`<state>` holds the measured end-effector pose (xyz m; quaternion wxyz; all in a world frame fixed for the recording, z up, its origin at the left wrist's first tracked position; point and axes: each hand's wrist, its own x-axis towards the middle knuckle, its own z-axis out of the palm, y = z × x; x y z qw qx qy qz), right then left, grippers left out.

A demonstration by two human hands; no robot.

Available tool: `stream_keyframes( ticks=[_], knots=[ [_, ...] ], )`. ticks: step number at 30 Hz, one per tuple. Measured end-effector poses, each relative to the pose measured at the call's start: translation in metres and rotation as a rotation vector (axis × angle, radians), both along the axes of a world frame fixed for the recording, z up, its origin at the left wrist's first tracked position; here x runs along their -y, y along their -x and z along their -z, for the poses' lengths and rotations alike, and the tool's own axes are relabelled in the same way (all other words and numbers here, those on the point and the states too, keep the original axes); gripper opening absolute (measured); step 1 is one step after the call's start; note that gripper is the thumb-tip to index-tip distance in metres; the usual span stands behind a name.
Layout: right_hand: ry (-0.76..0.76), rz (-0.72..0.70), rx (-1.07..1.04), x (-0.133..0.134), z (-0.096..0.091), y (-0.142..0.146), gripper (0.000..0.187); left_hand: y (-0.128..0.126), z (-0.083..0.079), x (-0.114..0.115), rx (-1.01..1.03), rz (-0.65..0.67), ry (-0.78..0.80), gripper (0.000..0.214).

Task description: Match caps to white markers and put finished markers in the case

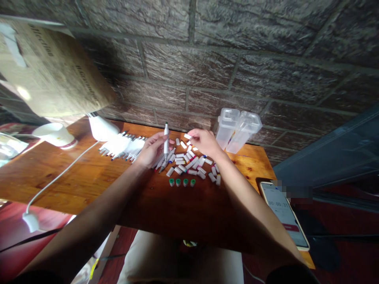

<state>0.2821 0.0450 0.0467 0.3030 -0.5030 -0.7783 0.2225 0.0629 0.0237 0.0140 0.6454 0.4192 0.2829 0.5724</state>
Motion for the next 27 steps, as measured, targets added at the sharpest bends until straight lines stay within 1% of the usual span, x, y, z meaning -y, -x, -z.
stream_keyframes(
  ticks=[2,4,6,8,10,12,15,18,20,23,27],
  knots=[
    [0.014,-0.043,-0.191,0.03,-0.008,-0.02,0.024,0.0,0.001,0.0,-0.004,0.002,-0.013,0.037],
    [0.064,-0.034,-0.315,0.06,-0.011,-0.042,0.026,-0.001,0.002,0.0,-0.013,-0.001,-0.021,0.035],
    [0.089,0.017,-0.398,0.082,-0.009,-0.06,0.024,-0.001,0.004,-0.001,-0.031,0.0,-0.027,0.034],
    [0.109,0.031,-0.418,0.096,-0.006,-0.07,0.021,-0.002,0.005,-0.001,-0.053,0.005,-0.034,0.031],
    [0.124,-0.002,-0.41,0.101,-0.002,-0.071,0.02,-0.002,0.006,-0.001,-0.071,0.01,-0.044,0.03],
    [0.171,-0.08,-0.369,0.101,0.003,-0.066,0.021,-0.003,0.007,-0.001,-0.08,0.009,-0.05,0.029],
    [0.268,-0.179,-0.23,0.101,0.009,-0.058,0.023,-0.003,0.008,-0.002,-0.086,0.0,-0.046,0.031],
    [0.315,-0.201,-0.09,0.103,0.013,-0.057,0.022,-0.003,0.009,-0.003,-0.103,0.006,-0.056,0.03],
    [0.339,-0.217,-0.012,0.104,0.012,-0.059,0.02,-0.004,0.01,-0.003,-0.116,0.015,-0.059,0.029],
    [0.331,-0.278,0.09,0.104,0.008,-0.061,0.019,-0.005,0.009,-0.001,-0.12,0.021,-0.056,0.029],
    [0.269,-0.359,0.143,0.104,0.007,-0.057,0.021,-0.007,0.008,0.001,-0.121,0.014,-0.054,0.029]
  ],
)
